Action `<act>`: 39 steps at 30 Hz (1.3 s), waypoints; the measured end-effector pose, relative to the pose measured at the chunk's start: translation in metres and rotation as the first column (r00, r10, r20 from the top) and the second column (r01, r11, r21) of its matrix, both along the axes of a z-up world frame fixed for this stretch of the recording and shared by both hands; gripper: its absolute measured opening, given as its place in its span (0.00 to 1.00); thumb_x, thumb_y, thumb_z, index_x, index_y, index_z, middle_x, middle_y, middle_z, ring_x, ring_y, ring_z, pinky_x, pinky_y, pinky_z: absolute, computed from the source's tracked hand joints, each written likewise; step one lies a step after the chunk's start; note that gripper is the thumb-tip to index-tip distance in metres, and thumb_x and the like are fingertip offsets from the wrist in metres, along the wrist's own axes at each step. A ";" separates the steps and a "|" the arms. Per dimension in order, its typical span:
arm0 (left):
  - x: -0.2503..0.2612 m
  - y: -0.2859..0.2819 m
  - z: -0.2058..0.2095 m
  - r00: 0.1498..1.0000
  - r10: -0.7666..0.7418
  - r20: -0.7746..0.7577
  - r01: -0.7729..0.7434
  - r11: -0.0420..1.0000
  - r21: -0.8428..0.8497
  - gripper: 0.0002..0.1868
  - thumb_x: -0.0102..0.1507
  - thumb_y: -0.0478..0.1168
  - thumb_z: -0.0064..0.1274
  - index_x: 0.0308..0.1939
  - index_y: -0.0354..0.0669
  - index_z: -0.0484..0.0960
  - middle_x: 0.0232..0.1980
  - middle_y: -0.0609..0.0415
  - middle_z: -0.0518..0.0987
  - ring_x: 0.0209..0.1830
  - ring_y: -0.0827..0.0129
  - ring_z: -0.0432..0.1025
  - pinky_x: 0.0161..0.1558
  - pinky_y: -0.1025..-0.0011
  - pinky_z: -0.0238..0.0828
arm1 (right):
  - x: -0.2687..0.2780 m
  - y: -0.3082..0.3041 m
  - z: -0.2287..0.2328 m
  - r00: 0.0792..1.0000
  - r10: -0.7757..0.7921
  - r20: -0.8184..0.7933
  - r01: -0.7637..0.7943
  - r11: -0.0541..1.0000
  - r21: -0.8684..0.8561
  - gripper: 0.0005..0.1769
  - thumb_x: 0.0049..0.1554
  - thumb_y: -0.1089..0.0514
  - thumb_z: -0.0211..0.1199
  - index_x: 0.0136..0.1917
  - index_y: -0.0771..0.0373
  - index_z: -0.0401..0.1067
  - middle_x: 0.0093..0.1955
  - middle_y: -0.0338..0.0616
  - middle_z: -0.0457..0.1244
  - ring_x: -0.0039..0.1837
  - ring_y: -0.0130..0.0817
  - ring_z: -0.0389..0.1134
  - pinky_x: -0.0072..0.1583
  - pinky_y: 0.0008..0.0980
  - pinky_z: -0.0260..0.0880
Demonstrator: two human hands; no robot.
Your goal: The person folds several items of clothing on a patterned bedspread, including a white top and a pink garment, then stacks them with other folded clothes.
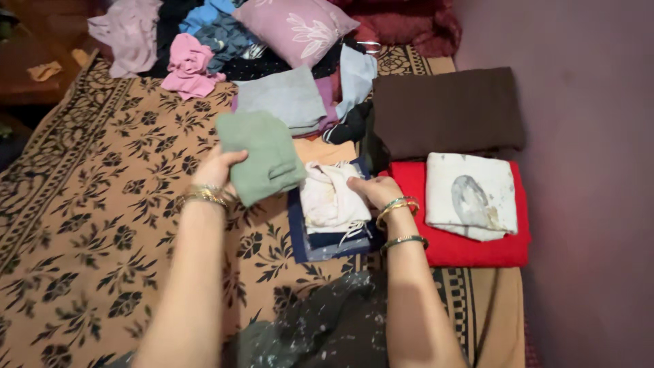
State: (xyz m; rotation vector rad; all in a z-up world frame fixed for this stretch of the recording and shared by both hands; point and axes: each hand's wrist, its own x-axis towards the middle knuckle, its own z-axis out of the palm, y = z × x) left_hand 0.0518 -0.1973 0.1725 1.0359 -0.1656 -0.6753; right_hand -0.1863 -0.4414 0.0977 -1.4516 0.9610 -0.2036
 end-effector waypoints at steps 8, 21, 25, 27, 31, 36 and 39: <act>0.126 -0.125 0.044 0.493 -0.867 0.079 0.514 0.364 0.777 0.29 0.54 0.29 0.56 0.61 0.43 0.80 0.52 0.50 0.84 0.43 0.66 0.79 0.43 0.67 0.77 | 0.009 0.002 0.017 0.983 -0.062 -0.174 0.026 0.979 -0.203 0.30 0.46 0.36 0.73 0.35 0.68 0.74 0.35 0.49 0.69 0.35 0.36 0.68 0.40 0.38 0.68; 0.133 -0.262 -0.112 0.187 -0.975 0.123 0.020 0.129 0.991 0.15 0.48 0.36 0.60 0.38 0.35 0.88 0.47 0.36 0.87 0.45 0.49 0.78 0.45 0.53 0.74 | 0.033 -0.002 0.016 0.909 -0.065 -0.413 -0.104 0.921 -0.374 0.37 0.43 0.27 0.67 0.40 0.66 0.79 0.43 0.59 0.72 0.50 0.50 0.75 0.57 0.42 0.72; 0.090 -0.223 -0.060 0.188 -0.943 0.275 -0.169 0.245 0.955 0.18 0.50 0.33 0.54 0.43 0.38 0.87 0.43 0.36 0.85 0.44 0.49 0.80 0.49 0.58 0.77 | 0.033 0.002 0.024 0.901 -0.066 -0.428 -0.110 0.921 -0.374 0.35 0.43 0.27 0.67 0.42 0.63 0.79 0.45 0.58 0.72 0.53 0.51 0.74 0.59 0.42 0.70; 0.063 -0.210 -0.049 0.152 -0.895 0.420 -0.396 0.334 0.855 0.20 0.53 0.35 0.52 0.49 0.45 0.86 0.48 0.37 0.81 0.50 0.45 0.77 0.51 0.53 0.73 | 0.033 0.005 0.027 0.895 -0.102 -0.435 -0.082 0.919 -0.385 0.37 0.43 0.27 0.68 0.43 0.64 0.78 0.46 0.57 0.72 0.53 0.50 0.74 0.59 0.43 0.71; 0.031 -0.191 -0.087 0.049 -0.805 0.591 -0.419 0.520 0.744 0.20 0.64 0.39 0.49 0.59 0.49 0.83 0.62 0.44 0.81 0.66 0.49 0.74 0.68 0.56 0.70 | 0.029 0.003 0.029 0.899 -0.097 -0.427 -0.075 0.927 -0.368 0.36 0.43 0.27 0.68 0.42 0.64 0.78 0.45 0.57 0.72 0.52 0.49 0.74 0.59 0.42 0.71; 0.048 -0.204 -0.156 -0.371 -0.743 0.557 -0.239 0.656 0.716 0.38 0.64 0.54 0.55 0.77 0.58 0.61 0.81 0.46 0.46 0.82 0.36 0.36 0.68 0.27 0.38 | 0.031 0.004 0.031 0.894 -0.065 -0.444 -0.100 0.935 -0.339 0.36 0.43 0.27 0.67 0.41 0.65 0.78 0.44 0.56 0.72 0.51 0.49 0.75 0.57 0.42 0.72; 0.053 -0.227 -0.151 -0.339 -0.893 0.297 -0.291 0.399 0.869 0.41 0.62 0.58 0.56 0.77 0.66 0.58 0.83 0.48 0.47 0.83 0.36 0.40 0.68 0.32 0.41 | 0.033 0.006 0.033 0.893 -0.083 -0.443 -0.081 0.937 -0.339 0.36 0.43 0.27 0.67 0.41 0.64 0.78 0.44 0.56 0.72 0.51 0.49 0.75 0.58 0.42 0.72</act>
